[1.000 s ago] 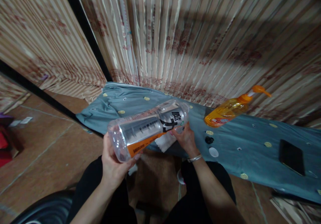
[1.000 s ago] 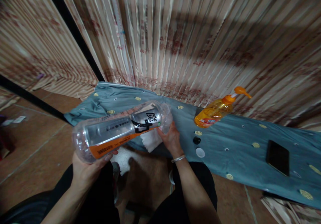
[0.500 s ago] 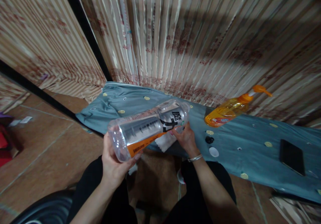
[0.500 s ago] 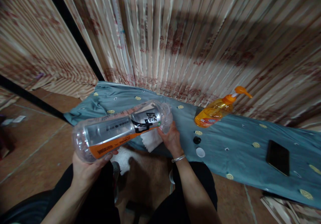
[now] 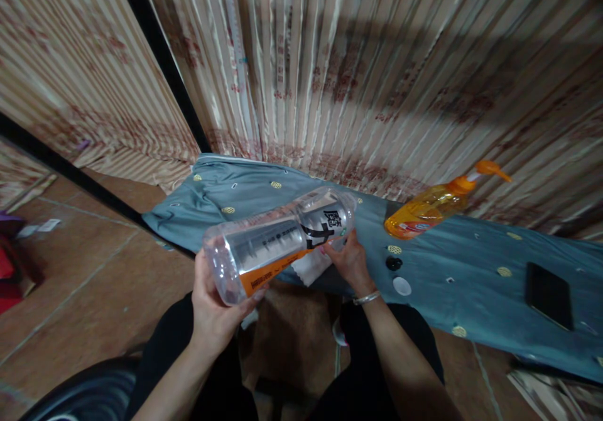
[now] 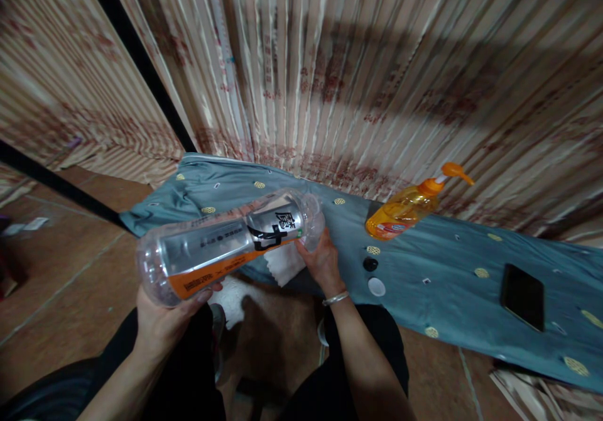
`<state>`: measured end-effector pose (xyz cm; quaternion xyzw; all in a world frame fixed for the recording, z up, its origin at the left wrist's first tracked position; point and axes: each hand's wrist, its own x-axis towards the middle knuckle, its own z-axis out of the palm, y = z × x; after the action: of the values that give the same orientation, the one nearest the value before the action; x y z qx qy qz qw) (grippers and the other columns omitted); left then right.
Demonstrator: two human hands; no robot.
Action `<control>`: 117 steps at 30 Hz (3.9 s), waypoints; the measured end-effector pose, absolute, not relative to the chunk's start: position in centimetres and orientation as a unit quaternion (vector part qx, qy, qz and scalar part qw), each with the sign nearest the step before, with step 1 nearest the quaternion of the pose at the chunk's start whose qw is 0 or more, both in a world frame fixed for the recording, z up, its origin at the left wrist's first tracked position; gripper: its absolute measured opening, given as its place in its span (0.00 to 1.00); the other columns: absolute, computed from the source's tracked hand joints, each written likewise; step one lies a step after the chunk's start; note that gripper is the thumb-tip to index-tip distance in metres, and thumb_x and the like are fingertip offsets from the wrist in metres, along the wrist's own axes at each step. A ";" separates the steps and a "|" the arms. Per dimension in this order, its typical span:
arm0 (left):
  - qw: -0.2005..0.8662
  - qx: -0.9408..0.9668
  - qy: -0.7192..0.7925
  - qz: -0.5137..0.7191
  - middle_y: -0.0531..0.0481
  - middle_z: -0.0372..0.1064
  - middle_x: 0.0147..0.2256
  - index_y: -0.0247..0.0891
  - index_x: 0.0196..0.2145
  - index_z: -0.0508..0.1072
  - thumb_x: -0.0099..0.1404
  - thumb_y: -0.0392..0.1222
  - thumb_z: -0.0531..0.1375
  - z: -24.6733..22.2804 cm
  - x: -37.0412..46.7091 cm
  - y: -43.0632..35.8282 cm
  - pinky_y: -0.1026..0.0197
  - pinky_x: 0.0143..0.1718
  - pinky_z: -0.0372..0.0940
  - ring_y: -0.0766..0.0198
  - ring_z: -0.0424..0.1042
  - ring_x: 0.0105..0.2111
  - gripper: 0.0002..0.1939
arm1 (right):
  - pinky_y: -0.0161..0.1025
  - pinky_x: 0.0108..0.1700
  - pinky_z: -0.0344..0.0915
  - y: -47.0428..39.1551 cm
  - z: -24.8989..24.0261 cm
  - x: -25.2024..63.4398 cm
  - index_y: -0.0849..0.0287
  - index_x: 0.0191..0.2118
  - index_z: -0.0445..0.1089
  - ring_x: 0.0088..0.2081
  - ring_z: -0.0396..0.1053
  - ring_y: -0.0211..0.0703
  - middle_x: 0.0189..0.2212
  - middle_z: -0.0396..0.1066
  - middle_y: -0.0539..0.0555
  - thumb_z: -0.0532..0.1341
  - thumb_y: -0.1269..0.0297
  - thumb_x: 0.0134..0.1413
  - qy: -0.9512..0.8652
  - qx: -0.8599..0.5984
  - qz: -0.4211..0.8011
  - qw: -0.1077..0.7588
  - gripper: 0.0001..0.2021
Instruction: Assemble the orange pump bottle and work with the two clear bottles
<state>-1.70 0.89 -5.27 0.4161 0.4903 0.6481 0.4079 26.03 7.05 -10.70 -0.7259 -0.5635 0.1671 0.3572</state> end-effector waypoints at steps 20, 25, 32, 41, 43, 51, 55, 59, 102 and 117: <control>0.402 0.411 0.490 0.656 0.33 0.79 0.55 0.34 0.58 0.75 0.36 0.48 0.86 -5.1 -1.4 0.9 0.45 0.53 0.81 0.33 0.81 0.57 0.52 | 0.57 0.52 0.80 7.5 -12.4 26.5 0.50 0.48 0.62 0.47 0.83 0.63 0.42 0.81 0.61 0.70 0.51 0.56 -0.564 -0.725 0.154 0.364 0.21; 0.406 0.405 0.492 0.655 0.33 0.79 0.54 0.35 0.59 0.74 0.34 0.48 0.86 -4.9 -1.4 1.0 0.44 0.52 0.81 0.33 0.81 0.57 0.55 | 0.58 0.51 0.80 7.6 -13.0 26.6 0.50 0.50 0.63 0.47 0.83 0.63 0.43 0.82 0.60 0.70 0.50 0.57 -0.567 -0.723 0.139 0.370 0.22; 0.411 0.406 0.493 0.650 0.34 0.79 0.55 0.36 0.59 0.74 0.33 0.49 0.87 -4.7 -1.3 1.0 0.44 0.52 0.82 0.33 0.81 0.57 0.55 | 0.59 0.50 0.81 7.7 -13.5 27.0 0.53 0.51 0.66 0.46 0.82 0.62 0.43 0.81 0.63 0.68 0.45 0.57 -0.576 -0.716 0.138 0.370 0.24; 0.425 0.392 0.496 0.648 0.34 0.79 0.55 0.37 0.58 0.74 0.32 0.47 0.87 -4.0 -1.1 1.0 0.45 0.50 0.82 0.34 0.82 0.56 0.55 | 0.60 0.52 0.80 7.7 -13.1 26.8 0.56 0.54 0.68 0.48 0.83 0.64 0.46 0.82 0.65 0.67 0.48 0.58 -0.573 -0.726 0.145 0.352 0.24; 0.419 0.393 0.495 0.653 0.34 0.80 0.53 0.36 0.58 0.74 0.32 0.48 0.87 -4.3 -1.2 0.9 0.45 0.50 0.82 0.34 0.82 0.55 0.55 | 0.61 0.52 0.80 7.7 -13.2 26.8 0.56 0.54 0.68 0.48 0.83 0.64 0.45 0.82 0.64 0.67 0.48 0.58 -0.578 -0.724 0.139 0.350 0.24; 0.415 0.400 0.493 0.652 0.34 0.79 0.53 0.35 0.59 0.74 0.34 0.49 0.87 -4.5 -1.2 0.9 0.45 0.50 0.81 0.34 0.82 0.55 0.55 | 0.64 0.49 0.81 7.8 -13.6 27.0 0.55 0.54 0.69 0.46 0.83 0.64 0.44 0.81 0.62 0.67 0.47 0.58 -0.584 -0.707 0.130 0.377 0.24; 0.411 0.408 0.492 0.650 0.34 0.79 0.54 0.35 0.59 0.74 0.34 0.48 0.86 -4.6 -1.3 0.9 0.46 0.49 0.81 0.35 0.82 0.55 0.55 | 0.66 0.50 0.81 7.7 -13.4 27.0 0.54 0.53 0.68 0.46 0.83 0.66 0.44 0.82 0.63 0.68 0.48 0.57 -0.583 -0.706 0.134 0.380 0.23; 0.416 0.405 0.487 0.652 0.33 0.79 0.55 0.35 0.60 0.74 0.35 0.47 0.86 -4.6 -1.3 0.9 0.47 0.48 0.82 0.35 0.82 0.55 0.55 | 0.68 0.51 0.80 7.7 -13.1 26.8 0.53 0.52 0.66 0.47 0.83 0.67 0.44 0.82 0.63 0.67 0.48 0.57 -0.573 -0.711 0.150 0.378 0.22; 0.410 0.396 0.497 0.654 0.35 0.79 0.51 0.36 0.57 0.75 0.33 0.50 0.87 -4.6 -1.1 0.9 0.44 0.51 0.81 0.33 0.81 0.56 0.53 | 0.62 0.51 0.81 7.7 -13.4 26.7 0.54 0.53 0.69 0.47 0.83 0.63 0.46 0.83 0.64 0.66 0.46 0.59 -0.574 -0.713 0.122 0.384 0.23; 0.408 0.412 0.477 0.661 0.32 0.78 0.56 0.34 0.59 0.74 0.36 0.47 0.86 -4.8 -1.1 1.1 0.47 0.48 0.83 0.34 0.82 0.56 0.54 | 0.64 0.51 0.82 7.9 -14.3 27.1 0.54 0.54 0.68 0.47 0.83 0.66 0.44 0.82 0.65 0.69 0.47 0.58 -0.581 -0.696 0.126 0.403 0.24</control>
<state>-1.08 1.11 -4.80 0.4122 0.4766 0.6605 0.4082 27.07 7.88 -14.30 -0.6959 -0.5811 0.1256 0.4029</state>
